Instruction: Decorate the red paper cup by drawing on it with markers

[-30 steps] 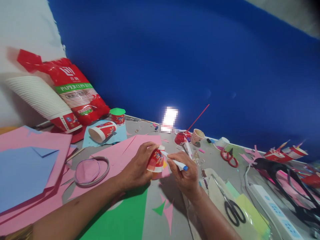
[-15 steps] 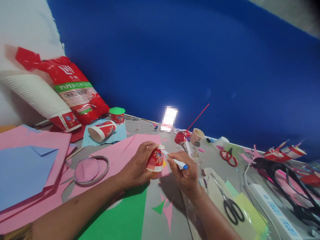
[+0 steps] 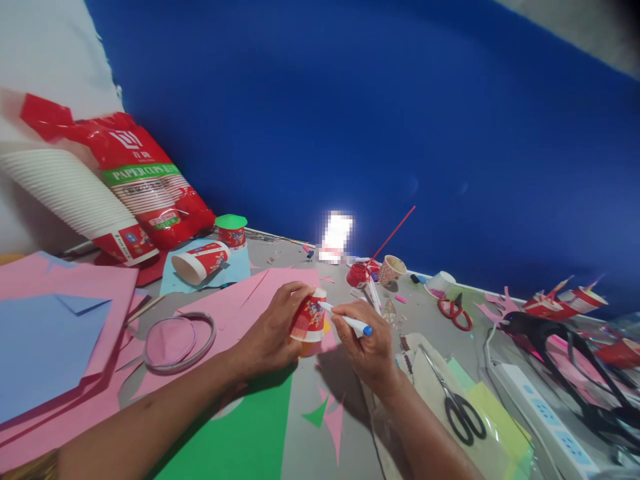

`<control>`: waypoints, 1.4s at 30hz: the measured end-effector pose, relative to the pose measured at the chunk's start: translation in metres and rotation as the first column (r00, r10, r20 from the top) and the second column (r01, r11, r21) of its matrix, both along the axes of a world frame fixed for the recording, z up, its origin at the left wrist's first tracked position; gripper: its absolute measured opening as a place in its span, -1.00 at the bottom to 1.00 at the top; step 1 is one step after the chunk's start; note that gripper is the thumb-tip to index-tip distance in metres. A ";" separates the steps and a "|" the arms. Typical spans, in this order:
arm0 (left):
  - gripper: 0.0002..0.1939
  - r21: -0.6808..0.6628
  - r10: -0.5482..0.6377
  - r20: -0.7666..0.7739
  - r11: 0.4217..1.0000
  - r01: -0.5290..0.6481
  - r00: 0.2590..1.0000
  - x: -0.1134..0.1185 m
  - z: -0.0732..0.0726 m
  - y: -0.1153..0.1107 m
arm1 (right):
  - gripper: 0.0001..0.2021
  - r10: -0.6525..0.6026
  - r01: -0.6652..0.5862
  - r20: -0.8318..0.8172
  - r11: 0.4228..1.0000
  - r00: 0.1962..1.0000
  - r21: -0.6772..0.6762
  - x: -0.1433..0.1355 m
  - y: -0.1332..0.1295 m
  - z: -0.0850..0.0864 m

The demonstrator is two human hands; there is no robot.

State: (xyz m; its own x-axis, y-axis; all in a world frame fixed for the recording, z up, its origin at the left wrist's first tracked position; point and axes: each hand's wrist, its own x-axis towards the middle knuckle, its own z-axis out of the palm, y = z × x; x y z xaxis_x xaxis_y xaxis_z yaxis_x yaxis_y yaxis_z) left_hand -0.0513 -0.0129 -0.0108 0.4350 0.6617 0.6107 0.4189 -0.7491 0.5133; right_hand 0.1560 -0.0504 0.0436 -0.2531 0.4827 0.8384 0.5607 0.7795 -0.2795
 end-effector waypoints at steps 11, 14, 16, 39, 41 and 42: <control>-0.14 -0.020 -0.003 0.007 1.000 0.003 1.000 -0.002 0.001 0.001 | -0.89 0.005 -0.005 0.010 1.000 1.000 -0.010 -0.001 0.000 -0.003; -0.14 -0.018 -0.004 0.001 1.000 0.004 1.000 -0.002 0.001 0.001 | -0.88 -0.002 0.002 0.007 1.000 1.000 0.000 -0.001 0.001 -0.003; -0.13 -0.012 -0.001 -0.001 1.000 0.001 1.000 -0.002 0.001 0.001 | -0.87 -0.009 0.009 0.001 1.000 1.000 0.006 -0.001 0.002 -0.003; -0.26 -0.015 0.016 -0.013 1.000 -0.017 1.000 -0.003 0.002 0.003 | -0.86 -0.006 0.005 -0.065 1.000 0.998 -0.013 -0.004 0.004 -0.008; -0.26 0.005 0.022 -0.013 1.000 -0.022 1.000 -0.004 0.000 0.005 | -0.86 -0.027 0.027 -0.067 1.000 0.997 -0.002 -0.005 0.005 -0.008; -0.27 0.015 0.022 -0.008 1.000 -0.022 1.000 -0.005 -0.001 0.006 | -0.86 -0.036 0.036 -0.062 0.999 0.997 -0.003 -0.005 0.005 -0.008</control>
State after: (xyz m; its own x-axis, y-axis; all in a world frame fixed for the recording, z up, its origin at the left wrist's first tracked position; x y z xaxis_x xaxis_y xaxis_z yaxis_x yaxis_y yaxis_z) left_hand -0.0565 -0.0068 -0.0120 0.4251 0.6623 0.6170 0.4396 -0.7469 0.4989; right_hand 0.1510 -0.0453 0.0351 -0.1833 0.4921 0.8510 0.5698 0.7586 -0.3160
